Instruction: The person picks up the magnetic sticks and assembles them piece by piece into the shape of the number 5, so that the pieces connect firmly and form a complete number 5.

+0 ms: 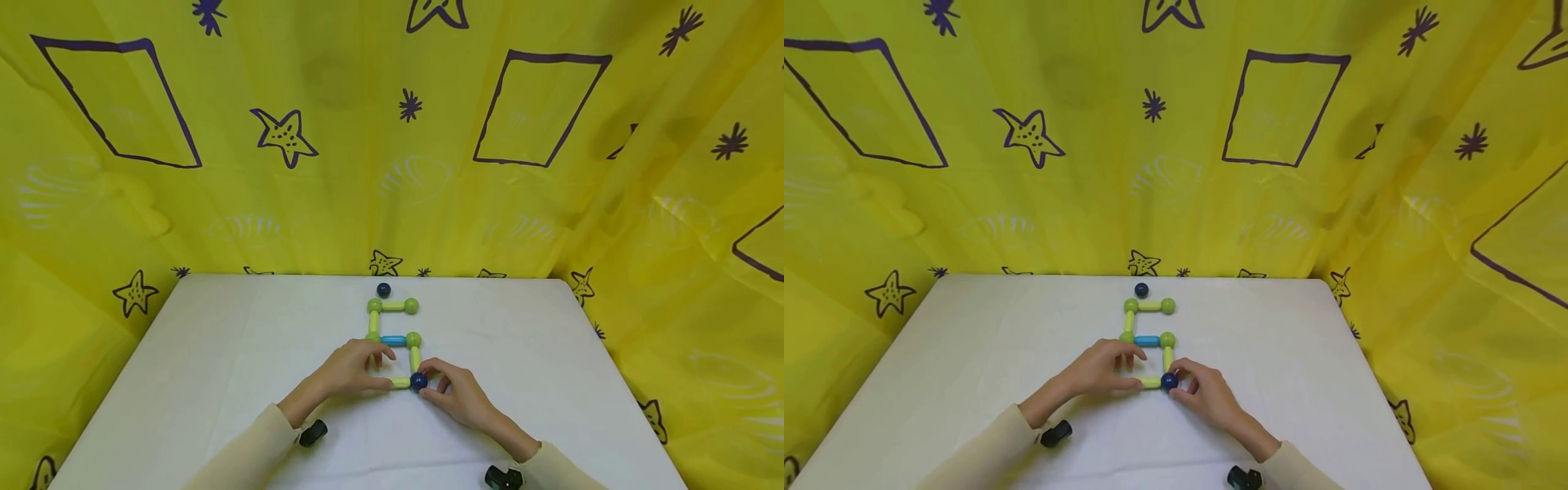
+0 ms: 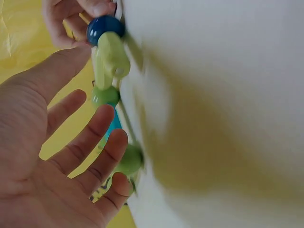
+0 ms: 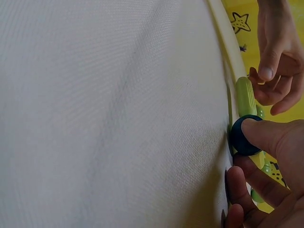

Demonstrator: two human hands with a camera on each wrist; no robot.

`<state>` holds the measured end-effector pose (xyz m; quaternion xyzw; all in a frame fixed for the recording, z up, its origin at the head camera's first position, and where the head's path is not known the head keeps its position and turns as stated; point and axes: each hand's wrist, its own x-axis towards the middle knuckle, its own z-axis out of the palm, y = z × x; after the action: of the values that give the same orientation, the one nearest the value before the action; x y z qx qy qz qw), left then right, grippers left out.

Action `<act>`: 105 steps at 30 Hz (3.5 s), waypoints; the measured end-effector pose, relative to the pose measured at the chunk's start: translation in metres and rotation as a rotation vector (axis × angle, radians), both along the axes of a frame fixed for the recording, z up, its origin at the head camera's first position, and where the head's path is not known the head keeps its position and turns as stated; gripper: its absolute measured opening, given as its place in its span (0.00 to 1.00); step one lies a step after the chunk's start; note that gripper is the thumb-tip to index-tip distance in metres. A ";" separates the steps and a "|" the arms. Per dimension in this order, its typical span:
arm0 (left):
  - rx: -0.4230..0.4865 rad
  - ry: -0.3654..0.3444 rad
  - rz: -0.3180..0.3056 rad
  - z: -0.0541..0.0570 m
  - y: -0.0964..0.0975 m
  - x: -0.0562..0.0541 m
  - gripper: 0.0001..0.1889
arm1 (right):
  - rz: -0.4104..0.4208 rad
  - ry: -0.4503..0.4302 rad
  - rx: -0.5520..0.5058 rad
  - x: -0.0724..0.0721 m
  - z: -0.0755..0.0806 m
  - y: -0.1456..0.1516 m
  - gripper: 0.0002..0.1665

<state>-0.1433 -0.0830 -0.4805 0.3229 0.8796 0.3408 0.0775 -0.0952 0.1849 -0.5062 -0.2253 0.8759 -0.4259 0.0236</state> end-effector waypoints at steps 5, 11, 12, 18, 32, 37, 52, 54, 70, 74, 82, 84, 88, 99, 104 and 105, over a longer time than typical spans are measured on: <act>0.017 0.059 0.035 0.007 -0.010 -0.007 0.23 | -0.002 0.012 0.008 -0.001 -0.002 0.001 0.19; 0.049 0.105 0.095 0.015 -0.019 -0.015 0.27 | -0.012 -0.001 0.025 -0.001 -0.003 0.002 0.19; 0.054 0.111 0.103 0.016 -0.019 -0.016 0.27 | -0.012 -0.002 0.026 -0.001 -0.003 0.002 0.19; 0.073 0.129 0.124 0.018 -0.023 -0.028 0.28 | -0.012 0.003 0.025 -0.001 -0.003 0.001 0.19; 0.056 0.083 0.174 0.015 -0.034 -0.080 0.27 | -0.020 -0.002 0.017 0.001 -0.002 0.001 0.20; 0.011 0.077 0.171 0.017 -0.033 -0.100 0.27 | -0.020 0.010 0.010 0.002 -0.001 0.000 0.20; -0.034 -0.016 0.153 0.018 -0.021 -0.142 0.28 | -0.022 0.027 0.003 0.002 -0.003 0.000 0.20; -0.041 -0.047 0.150 0.018 -0.020 -0.146 0.28 | -0.025 0.023 0.005 0.001 -0.004 0.000 0.20; -0.049 -0.149 0.200 0.008 0.006 -0.159 0.24 | -0.052 0.005 0.029 0.000 -0.005 0.002 0.20; -0.053 -0.168 0.216 0.008 0.011 -0.158 0.25 | -0.054 -0.007 0.031 0.001 -0.005 0.002 0.20; -0.075 -0.188 0.250 0.010 0.014 -0.158 0.20 | -0.055 -0.010 0.030 0.001 -0.004 0.001 0.21; -0.079 -0.180 0.251 0.010 0.015 -0.157 0.20 | -0.053 -0.009 0.029 0.001 -0.004 0.001 0.21; -0.080 -0.167 0.249 0.010 0.015 -0.157 0.19 | -0.051 -0.007 0.025 0.002 -0.004 0.001 0.21; -0.075 -0.162 0.266 0.003 0.013 -0.161 0.17 | -0.060 -0.001 0.029 0.002 -0.004 0.001 0.21; -0.054 -0.149 0.273 0.001 0.008 -0.162 0.16 | -0.056 0.000 0.027 0.002 -0.004 0.001 0.21; -0.050 -0.146 0.274 0.002 0.006 -0.162 0.16 | -0.056 0.001 0.027 0.002 -0.003 0.001 0.21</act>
<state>-0.3048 -0.0769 -0.4790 0.1723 0.9156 0.3486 0.1024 -0.0934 0.1857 -0.5097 -0.2005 0.8876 -0.4145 0.0142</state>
